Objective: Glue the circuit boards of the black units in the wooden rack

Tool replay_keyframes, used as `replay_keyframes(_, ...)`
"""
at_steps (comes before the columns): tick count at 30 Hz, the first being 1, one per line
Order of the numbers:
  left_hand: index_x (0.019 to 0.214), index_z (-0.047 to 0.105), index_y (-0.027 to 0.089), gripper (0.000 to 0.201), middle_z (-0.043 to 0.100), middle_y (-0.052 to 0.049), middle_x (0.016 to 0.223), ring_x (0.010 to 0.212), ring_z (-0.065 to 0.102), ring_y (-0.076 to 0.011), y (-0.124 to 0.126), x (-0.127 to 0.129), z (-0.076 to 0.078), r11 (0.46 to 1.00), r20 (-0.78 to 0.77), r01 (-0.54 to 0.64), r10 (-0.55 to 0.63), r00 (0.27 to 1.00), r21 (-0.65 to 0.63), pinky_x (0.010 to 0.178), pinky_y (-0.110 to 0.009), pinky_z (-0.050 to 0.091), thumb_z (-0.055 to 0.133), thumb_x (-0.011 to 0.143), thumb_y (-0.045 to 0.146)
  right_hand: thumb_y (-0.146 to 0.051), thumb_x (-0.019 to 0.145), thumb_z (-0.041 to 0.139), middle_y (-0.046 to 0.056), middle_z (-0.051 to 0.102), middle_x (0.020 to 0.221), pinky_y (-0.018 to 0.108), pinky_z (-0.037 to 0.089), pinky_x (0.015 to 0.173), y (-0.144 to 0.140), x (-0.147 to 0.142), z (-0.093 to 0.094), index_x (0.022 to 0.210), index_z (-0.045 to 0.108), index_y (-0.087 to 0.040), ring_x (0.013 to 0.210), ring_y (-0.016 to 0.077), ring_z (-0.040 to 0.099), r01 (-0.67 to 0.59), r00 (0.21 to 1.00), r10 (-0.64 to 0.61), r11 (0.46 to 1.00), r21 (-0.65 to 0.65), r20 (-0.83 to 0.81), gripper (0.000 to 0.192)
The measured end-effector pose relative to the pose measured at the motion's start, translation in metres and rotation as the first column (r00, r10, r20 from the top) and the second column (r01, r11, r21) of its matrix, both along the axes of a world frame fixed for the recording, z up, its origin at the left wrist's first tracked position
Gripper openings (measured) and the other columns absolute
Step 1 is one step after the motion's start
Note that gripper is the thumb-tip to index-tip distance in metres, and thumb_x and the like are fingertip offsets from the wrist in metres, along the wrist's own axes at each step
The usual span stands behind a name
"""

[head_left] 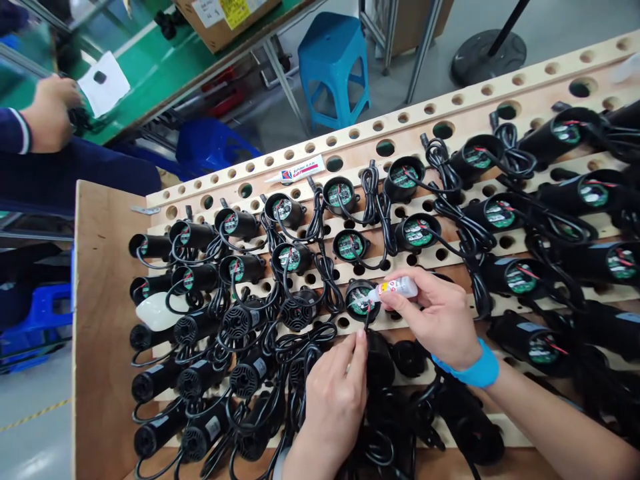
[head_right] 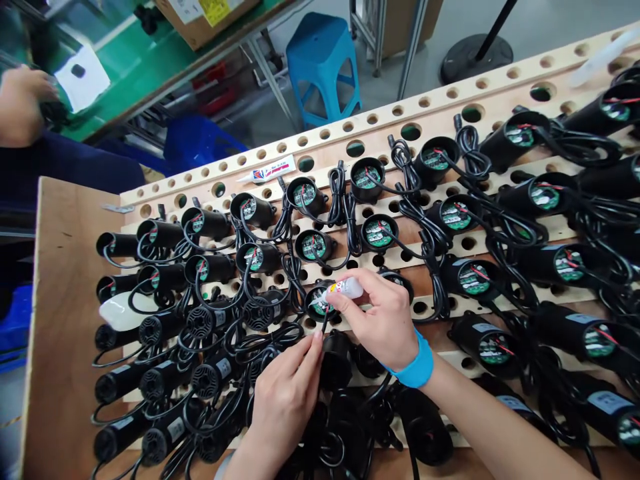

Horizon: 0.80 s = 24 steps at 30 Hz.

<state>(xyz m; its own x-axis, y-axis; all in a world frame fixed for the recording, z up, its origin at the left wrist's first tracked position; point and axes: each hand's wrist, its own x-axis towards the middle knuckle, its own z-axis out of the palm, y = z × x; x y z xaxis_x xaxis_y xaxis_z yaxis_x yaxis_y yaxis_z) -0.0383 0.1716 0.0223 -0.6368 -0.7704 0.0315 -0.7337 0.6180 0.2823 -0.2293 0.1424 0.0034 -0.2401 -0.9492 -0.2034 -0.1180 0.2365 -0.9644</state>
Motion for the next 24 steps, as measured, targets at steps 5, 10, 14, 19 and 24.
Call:
replay_keyframes(5, 0.12, 0.058, 0.008, 0.032, 0.071, -0.013, 0.104, 0.084, 0.068, -0.0199, -0.0003, -0.0007, 0.0011, 1.0, -0.001, -0.008, 0.008, 1.0, 0.004, 0.07, -0.03, 0.059, 0.045, 0.091, 0.004, -0.036, 0.084, 0.065, 0.002, 0.067, 0.082, 0.021, 0.055, 0.06, -0.0001, 0.0001, 0.0013, 0.093, 0.063, -0.019, 0.065, 0.0117, 0.065, 0.013, 1.0, -0.013, 1.0, -0.021, -0.003, 0.019)
replay_keyframes(10, 0.119, 0.057, 0.006, 0.031, 0.07, -0.013, 0.105, 0.083, 0.068, -0.0202, 0.0, -0.0015, 0.0017, 1.0, 0.003, 0.0, 0.0, 1.0, 0.009, 0.068, -0.03, 0.059, 0.046, 0.09, 0.004, -0.037, 0.083, 0.066, 0.001, 0.066, 0.081, 0.021, 0.055, 0.062, -0.0001, -0.0022, 0.0026, 0.09, 0.064, -0.018, 0.064, 0.0108, 0.063, -0.002, 1.0, 0.002, 1.0, -0.013, -0.012, 0.02)
replay_keyframes(14, 0.121, 0.057, 0.007, 0.032, 0.07, -0.013, 0.105, 0.084, 0.068, -0.0202, 0.0008, -0.0008, 0.0018, 1.0, 0.009, -0.007, 0.007, 1.0, 0.014, 0.069, -0.03, 0.059, 0.047, 0.09, 0.004, -0.038, 0.084, 0.065, 0.001, 0.066, 0.08, 0.022, 0.055, 0.061, -0.0011, -0.0021, 0.0025, 0.09, 0.064, -0.018, 0.064, 0.011, 0.063, -0.003, 1.0, 0.003, 1.0, 0.002, 0.005, 0.02)
replay_keyframes(19, 0.122, 0.056, 0.006, 0.034, 0.07, -0.013, 0.107, 0.085, 0.067, -0.0206, 0.0007, 0.0006, 0.0011, 1.0, 0.014, -0.001, 0.001, 1.0, 0.018, 0.071, -0.031, 0.059, 0.048, 0.089, 0.003, -0.037, 0.084, 0.065, 0.0, 0.066, 0.08, 0.021, 0.054, 0.06, -0.0001, -0.0024, 0.0014, 0.091, 0.064, -0.019, 0.063, 0.0102, 0.063, -0.002, 1.0, 0.002, 1.0, -0.006, 0.004, 0.02)
replay_keyframes(24, 0.123, 0.056, 0.006, 0.035, 0.07, -0.013, 0.106, 0.084, 0.067, -0.0196, 0.0004, 0.0004, 0.0004, 1.0, 0.004, 0.003, -0.003, 1.0, 0.006, 0.07, -0.03, 0.059, 0.048, 0.089, 0.002, -0.036, 0.084, 0.065, 0.0, 0.066, 0.08, 0.02, 0.055, 0.061, 0.0004, -0.0017, 0.0004, 0.091, 0.064, -0.018, 0.063, 0.01, 0.063, 0.003, 1.0, -0.003, 1.0, -0.001, 0.016, 0.02)
